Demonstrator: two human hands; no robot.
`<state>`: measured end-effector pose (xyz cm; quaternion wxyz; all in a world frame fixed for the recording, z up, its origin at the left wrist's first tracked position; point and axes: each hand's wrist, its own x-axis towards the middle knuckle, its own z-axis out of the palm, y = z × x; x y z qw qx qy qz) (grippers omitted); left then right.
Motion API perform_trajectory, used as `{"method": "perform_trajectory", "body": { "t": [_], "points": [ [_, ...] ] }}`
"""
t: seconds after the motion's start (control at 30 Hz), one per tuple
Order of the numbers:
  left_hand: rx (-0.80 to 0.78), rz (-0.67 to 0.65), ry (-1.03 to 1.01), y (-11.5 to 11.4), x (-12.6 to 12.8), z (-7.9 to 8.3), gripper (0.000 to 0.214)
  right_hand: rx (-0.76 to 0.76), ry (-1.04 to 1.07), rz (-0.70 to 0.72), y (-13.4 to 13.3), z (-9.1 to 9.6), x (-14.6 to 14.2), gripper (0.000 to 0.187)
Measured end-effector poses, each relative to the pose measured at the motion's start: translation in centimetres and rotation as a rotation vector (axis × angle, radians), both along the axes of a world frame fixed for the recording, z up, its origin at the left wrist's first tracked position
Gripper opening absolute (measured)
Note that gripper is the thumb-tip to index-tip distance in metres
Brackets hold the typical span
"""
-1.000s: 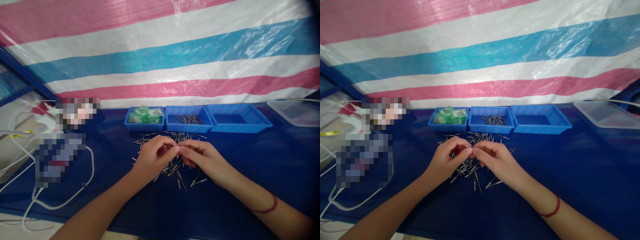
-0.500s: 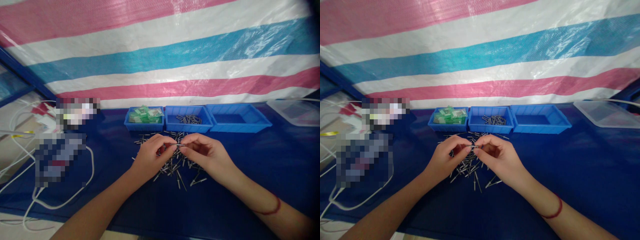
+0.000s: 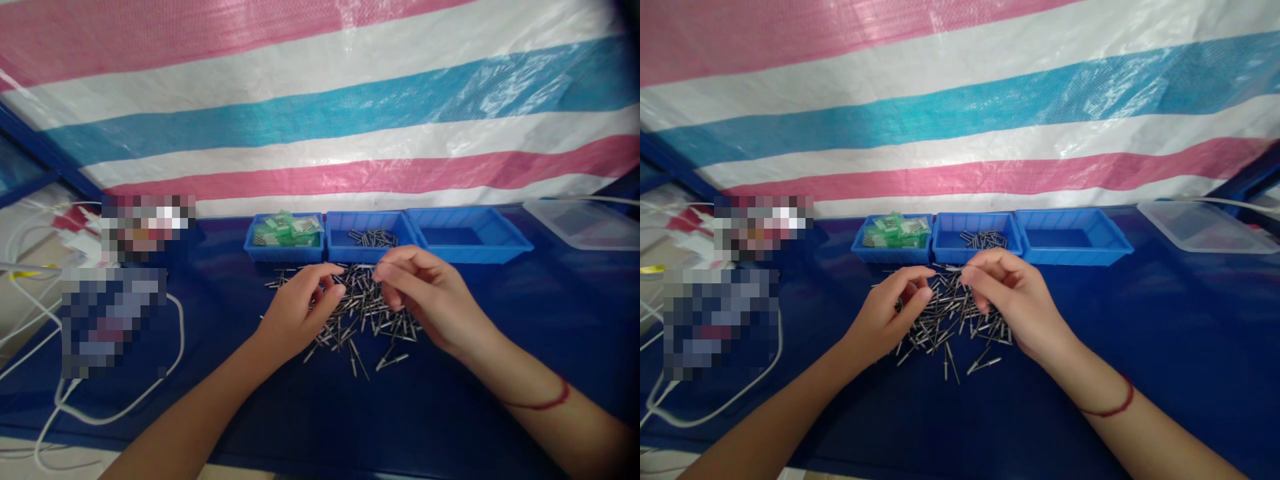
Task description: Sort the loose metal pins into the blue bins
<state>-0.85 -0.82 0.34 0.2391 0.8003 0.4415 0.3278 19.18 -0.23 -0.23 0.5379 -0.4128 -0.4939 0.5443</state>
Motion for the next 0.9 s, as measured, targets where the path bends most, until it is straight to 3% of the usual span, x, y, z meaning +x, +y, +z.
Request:
{"method": "perform_trajectory", "body": {
  "t": [0.13,0.27,0.33,0.47,0.57,0.63,0.73,0.9],
  "points": [
    [0.037,0.03,0.013,0.1,-0.2,0.2,0.022,-0.04,0.097,-0.146,1.5,0.6,1.7,0.025],
    [0.089,-0.071,0.103,0.3,-0.1,-0.3,0.018,-0.121,0.062,-0.112,2.1,0.8,2.7,0.049],
    [0.136,-0.131,0.155,0.4,0.1,-0.7,0.017,-0.105,-0.012,-0.107,2.1,0.7,2.8,0.043],
    [0.186,-0.184,0.274,0.5,0.5,-1.2,0.017,0.118,-0.48,0.027,1.7,0.5,2.9,0.015],
    [0.18,-0.188,0.317,0.6,0.6,-1.4,0.018,0.398,-0.921,0.187,1.5,0.3,3.1,0.014],
    [0.177,-0.185,0.322,0.7,0.5,-1.4,0.018,0.496,-1.113,0.242,1.5,0.0,3.0,0.018],
    [0.173,-0.178,0.319,0.7,0.4,-1.5,0.018,0.518,-1.256,0.284,1.5,-0.5,2.8,0.019],
    [0.151,-0.192,0.331,0.6,0.5,-1.4,0.019,0.581,-1.284,0.231,1.3,-0.9,2.5,0.017]
  ]
}}
